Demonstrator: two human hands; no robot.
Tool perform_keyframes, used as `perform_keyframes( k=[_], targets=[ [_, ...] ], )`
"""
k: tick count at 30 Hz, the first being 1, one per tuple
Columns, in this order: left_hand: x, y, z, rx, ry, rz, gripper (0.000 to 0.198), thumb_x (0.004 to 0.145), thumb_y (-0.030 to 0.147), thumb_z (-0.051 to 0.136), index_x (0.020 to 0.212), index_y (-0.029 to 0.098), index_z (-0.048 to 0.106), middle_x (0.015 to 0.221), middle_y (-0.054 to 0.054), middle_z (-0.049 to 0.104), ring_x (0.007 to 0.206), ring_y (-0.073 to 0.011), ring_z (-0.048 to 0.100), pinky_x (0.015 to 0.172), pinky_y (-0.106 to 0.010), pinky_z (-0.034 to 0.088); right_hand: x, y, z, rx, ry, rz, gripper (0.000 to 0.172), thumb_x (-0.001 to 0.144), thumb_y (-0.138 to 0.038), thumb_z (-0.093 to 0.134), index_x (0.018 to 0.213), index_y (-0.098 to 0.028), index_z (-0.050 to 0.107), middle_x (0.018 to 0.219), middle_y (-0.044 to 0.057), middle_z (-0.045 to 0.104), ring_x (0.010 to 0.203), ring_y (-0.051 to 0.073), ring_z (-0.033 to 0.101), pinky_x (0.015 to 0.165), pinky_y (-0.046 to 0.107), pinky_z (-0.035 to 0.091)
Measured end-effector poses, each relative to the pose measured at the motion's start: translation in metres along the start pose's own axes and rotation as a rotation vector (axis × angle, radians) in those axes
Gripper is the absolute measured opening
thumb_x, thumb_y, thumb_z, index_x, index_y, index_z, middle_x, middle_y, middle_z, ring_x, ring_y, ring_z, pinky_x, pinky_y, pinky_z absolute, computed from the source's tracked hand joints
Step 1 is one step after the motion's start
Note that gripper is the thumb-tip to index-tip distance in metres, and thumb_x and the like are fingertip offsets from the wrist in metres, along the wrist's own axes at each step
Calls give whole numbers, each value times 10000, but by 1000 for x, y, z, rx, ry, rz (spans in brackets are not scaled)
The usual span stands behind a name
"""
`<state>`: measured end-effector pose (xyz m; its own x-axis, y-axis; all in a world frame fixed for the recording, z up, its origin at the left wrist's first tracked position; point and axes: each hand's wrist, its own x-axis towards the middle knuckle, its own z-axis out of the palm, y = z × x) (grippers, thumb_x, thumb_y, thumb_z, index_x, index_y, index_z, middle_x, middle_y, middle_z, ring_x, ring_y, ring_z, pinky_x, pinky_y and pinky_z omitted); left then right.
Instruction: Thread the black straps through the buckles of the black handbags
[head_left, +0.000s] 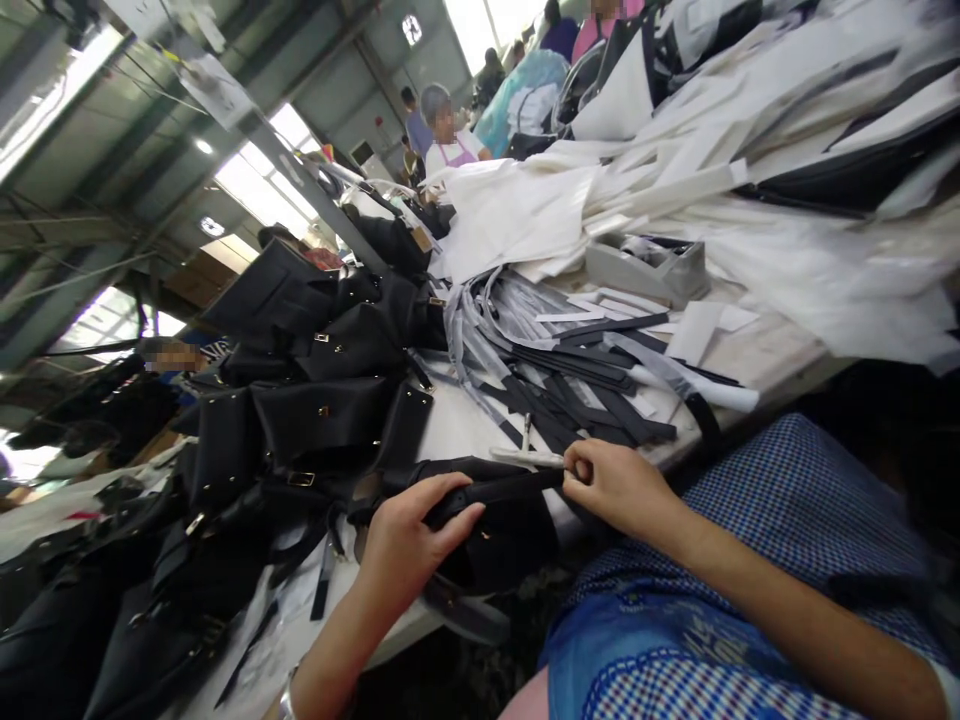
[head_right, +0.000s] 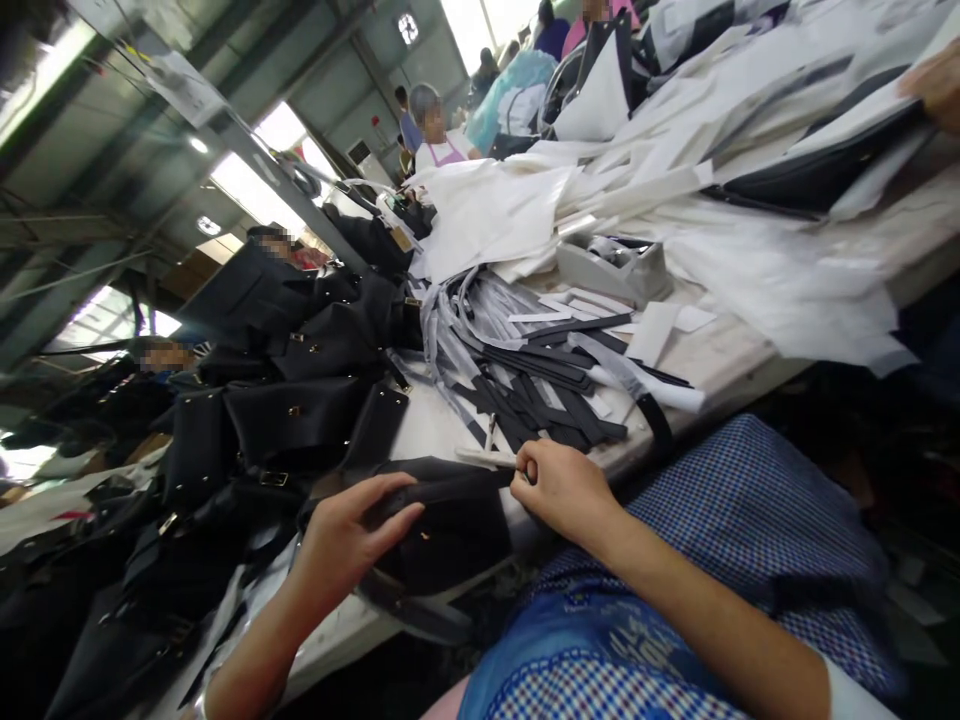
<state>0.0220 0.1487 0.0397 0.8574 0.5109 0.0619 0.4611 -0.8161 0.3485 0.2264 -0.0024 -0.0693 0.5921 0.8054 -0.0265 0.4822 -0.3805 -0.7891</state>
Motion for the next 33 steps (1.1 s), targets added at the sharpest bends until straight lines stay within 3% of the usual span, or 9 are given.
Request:
perform_keyframes(
  k=[11, 17, 19, 21, 24, 29, 31, 33],
  targets=[
    [3, 6, -1, 9, -9, 6, 217, 860, 368, 687, 1032, 239, 711, 1021, -18, 756, 937, -204, 709, 858, -277, 518, -1, 6, -4, -152, -57, 76, 80, 763, -258, 576, 728, -214, 633, 767, 3, 658, 670, 161, 576, 545, 274, 243],
    [1, 7, -1, -8, -25, -48, 230, 863, 389, 675, 1038, 242, 705, 1020, -8, 751, 930, -198, 700, 868, -272, 505, -3, 4, -8, -233, -75, 95, 79, 794, -248, 588, 756, -212, 648, 799, 32, 681, 702, 207, 618, 561, 298, 292],
    [0, 8, -2, -29, -26, -77, 229, 870, 401, 662, 1026, 237, 701, 1016, -10, 748, 936, -202, 696, 871, -274, 500, -7, 0, -8, -260, 23, 16, 98, 833, -205, 576, 846, -203, 674, 886, 57, 695, 787, 235, 642, 625, 323, 372],
    [-2, 11, -4, -56, -40, -111, 235, 878, 417, 648, 1024, 237, 692, 1016, -10, 742, 952, -205, 687, 879, -278, 492, -10, -9, -5, -208, 150, -171, 169, 878, -168, 566, 995, -190, 685, 1049, 85, 697, 977, 264, 634, 805, 371, 437],
    [-6, 17, -5, -106, -64, -176, 261, 887, 442, 624, 1042, 236, 670, 1048, -17, 728, 1002, -219, 670, 893, -291, 483, -13, -29, 7, 41, 173, -477, 236, 929, -230, 598, 1154, -214, 665, 1214, 77, 671, 1160, 249, 573, 1026, 399, 391],
    [-16, 20, 3, -187, -29, -321, 330, 889, 508, 587, 1055, 225, 624, 1072, -54, 711, 1083, -266, 641, 906, -338, 478, -5, -41, 30, 371, -46, -548, 161, 950, -256, 604, 1053, -212, 720, 1007, 40, 737, 958, 179, 669, 875, 283, 495],
    [-21, 19, 11, -264, 57, -405, 365, 853, 528, 627, 1040, 214, 604, 1046, -70, 717, 1071, -283, 651, 908, -358, 483, 5, -32, 31, 332, -88, -537, 180, 975, -255, 563, 1010, -214, 735, 957, 24, 743, 916, 158, 677, 837, 247, 500],
    [-26, 17, 21, -406, 165, -510, 440, 808, 532, 678, 1081, 202, 583, 1015, -85, 729, 1014, -284, 677, 887, -368, 501, 18, -21, 27, 126, -75, -484, 240, 1004, -227, 494, 1060, -209, 727, 1006, 34, 738, 938, 152, 672, 846, 237, 494]
  ],
)
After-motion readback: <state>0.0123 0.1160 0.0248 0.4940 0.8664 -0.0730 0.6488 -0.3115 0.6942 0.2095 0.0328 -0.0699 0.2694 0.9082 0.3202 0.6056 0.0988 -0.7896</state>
